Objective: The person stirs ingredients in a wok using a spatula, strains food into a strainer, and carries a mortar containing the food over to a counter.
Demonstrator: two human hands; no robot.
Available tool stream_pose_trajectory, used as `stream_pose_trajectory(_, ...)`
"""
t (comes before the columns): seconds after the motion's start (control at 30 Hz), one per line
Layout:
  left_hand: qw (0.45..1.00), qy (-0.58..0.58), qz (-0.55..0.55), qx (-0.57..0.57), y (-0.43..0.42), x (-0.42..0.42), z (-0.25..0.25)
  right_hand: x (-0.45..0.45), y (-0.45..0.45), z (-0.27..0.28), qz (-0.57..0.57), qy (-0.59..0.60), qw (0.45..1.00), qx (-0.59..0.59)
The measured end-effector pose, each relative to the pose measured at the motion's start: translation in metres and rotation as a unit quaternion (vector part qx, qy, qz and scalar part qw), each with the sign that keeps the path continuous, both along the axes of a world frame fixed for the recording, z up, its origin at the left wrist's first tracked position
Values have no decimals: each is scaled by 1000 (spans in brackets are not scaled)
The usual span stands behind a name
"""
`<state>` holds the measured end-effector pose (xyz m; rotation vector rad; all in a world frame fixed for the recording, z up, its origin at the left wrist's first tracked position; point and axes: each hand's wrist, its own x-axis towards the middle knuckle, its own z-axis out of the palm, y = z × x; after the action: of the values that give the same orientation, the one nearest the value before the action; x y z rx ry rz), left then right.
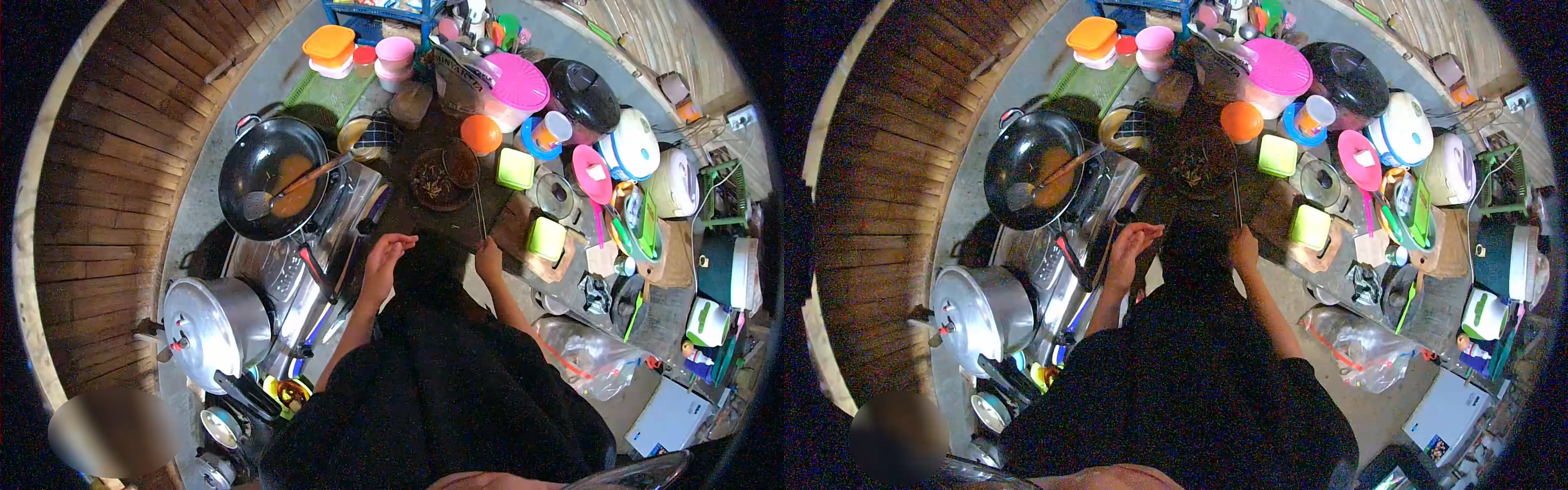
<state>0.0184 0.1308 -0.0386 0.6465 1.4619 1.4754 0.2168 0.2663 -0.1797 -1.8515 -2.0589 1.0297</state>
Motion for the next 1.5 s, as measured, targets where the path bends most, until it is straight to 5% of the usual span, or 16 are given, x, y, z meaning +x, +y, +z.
stream_pose_trajectory(0.6,1000,10,10,-24,2,15,-1,18,15,20,91,-138,986,-10)
stream_pose_trajectory(1.5,991,21,134,-3,27,64,6,74,60,-11,226,-141,962,57)
